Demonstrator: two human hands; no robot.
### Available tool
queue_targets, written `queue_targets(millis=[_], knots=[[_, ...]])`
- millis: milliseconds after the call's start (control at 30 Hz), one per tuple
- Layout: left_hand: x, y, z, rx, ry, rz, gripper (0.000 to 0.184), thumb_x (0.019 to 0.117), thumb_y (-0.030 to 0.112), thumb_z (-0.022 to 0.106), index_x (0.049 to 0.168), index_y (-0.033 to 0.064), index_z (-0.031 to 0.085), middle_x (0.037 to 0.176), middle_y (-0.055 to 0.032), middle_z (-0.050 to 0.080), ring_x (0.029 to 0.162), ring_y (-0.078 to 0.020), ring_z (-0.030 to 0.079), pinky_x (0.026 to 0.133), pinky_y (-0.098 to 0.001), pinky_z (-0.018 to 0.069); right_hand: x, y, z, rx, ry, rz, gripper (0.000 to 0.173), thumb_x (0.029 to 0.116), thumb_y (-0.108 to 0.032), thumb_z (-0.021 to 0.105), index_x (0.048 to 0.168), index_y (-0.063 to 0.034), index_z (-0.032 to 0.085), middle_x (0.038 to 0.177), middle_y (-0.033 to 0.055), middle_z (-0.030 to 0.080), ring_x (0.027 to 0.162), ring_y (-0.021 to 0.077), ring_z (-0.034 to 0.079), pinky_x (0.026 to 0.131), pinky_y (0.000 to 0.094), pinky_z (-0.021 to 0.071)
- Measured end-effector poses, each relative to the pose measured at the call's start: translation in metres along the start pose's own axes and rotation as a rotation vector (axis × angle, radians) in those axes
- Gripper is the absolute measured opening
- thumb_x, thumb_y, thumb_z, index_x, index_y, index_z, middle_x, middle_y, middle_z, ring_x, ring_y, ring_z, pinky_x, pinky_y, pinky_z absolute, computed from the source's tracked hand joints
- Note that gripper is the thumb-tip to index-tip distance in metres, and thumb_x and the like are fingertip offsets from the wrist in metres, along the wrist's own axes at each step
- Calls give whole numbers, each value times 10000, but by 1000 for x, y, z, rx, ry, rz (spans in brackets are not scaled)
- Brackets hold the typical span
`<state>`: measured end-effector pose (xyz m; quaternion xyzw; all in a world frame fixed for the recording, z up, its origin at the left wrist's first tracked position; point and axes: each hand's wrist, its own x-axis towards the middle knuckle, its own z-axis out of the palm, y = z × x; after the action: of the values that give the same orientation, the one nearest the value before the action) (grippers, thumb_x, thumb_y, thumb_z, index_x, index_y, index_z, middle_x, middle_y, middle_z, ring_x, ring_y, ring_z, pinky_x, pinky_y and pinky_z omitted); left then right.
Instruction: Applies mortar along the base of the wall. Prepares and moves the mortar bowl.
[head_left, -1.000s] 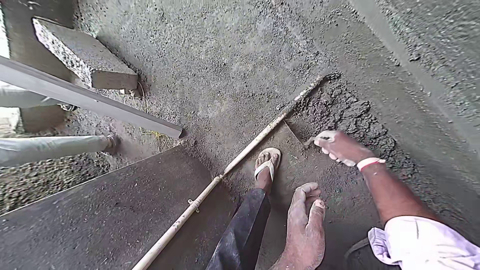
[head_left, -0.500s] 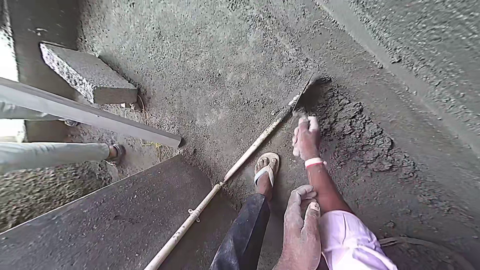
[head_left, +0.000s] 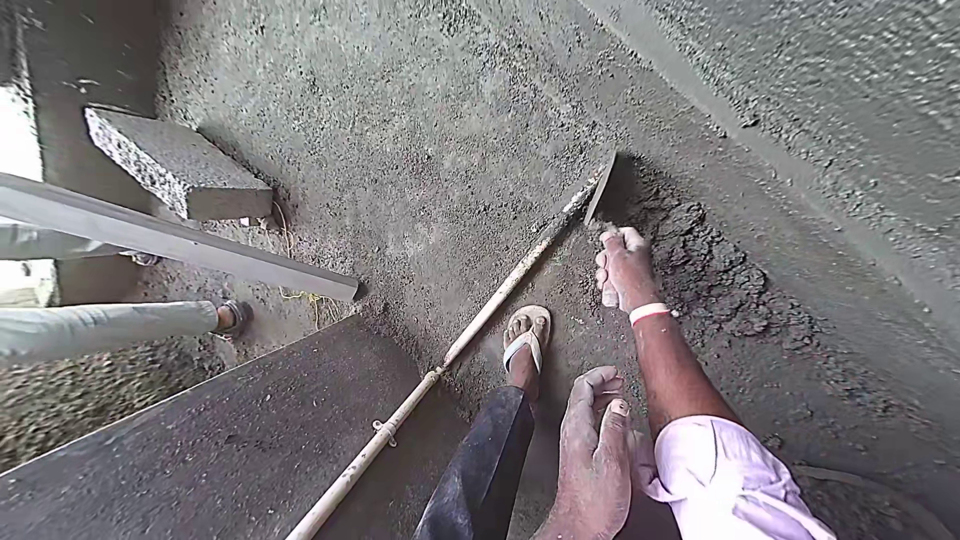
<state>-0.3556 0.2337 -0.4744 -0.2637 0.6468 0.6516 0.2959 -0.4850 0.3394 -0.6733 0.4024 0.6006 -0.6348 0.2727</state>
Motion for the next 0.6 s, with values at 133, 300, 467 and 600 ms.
queue_targets(millis=[133, 300, 467, 600], knots=[[-4, -5, 3, 10, -11, -5, 417, 1032, 104, 393, 1391, -90, 479, 1314, -204, 590, 1200, -238, 607, 1037, -379, 513, 12, 15, -23, 22, 99, 54, 342, 1111, -391, 446, 1310, -133, 547, 727, 19, 529, 473, 102, 492, 440, 271, 472], [0, 2, 0, -14, -22, -3, 418, 1038, 109, 381, 1397, -84, 473, 1319, -200, 586, 1217, -241, 598, 1042, -389, 511, -15, 44, -44, 63, 209, 77, 396, 1114, -413, 416, 1381, -136, 510, 770, 26, 532, 506, 113, 500, 477, 290, 488], [-1, 4, 4, -16, -17, 6, 399, 1034, 94, 389, 1375, -89, 487, 1301, -193, 598, 1197, -224, 609, 1031, -369, 516, -39, 37, 17, 88, 122, 46, 400, 1106, -482, 391, 1365, -186, 463, 731, 34, 481, 480, 151, 465, 451, 335, 467], [1, 2, 2, 13, 1, 36, 395, 1041, 88, 380, 1375, -97, 486, 1300, -206, 601, 1209, -223, 603, 1053, -366, 504, -5, 39, 37, 158, 24, 49, 366, 1116, -446, 391, 1322, -163, 497, 715, 21, 491, 482, 126, 473, 455, 295, 468]])
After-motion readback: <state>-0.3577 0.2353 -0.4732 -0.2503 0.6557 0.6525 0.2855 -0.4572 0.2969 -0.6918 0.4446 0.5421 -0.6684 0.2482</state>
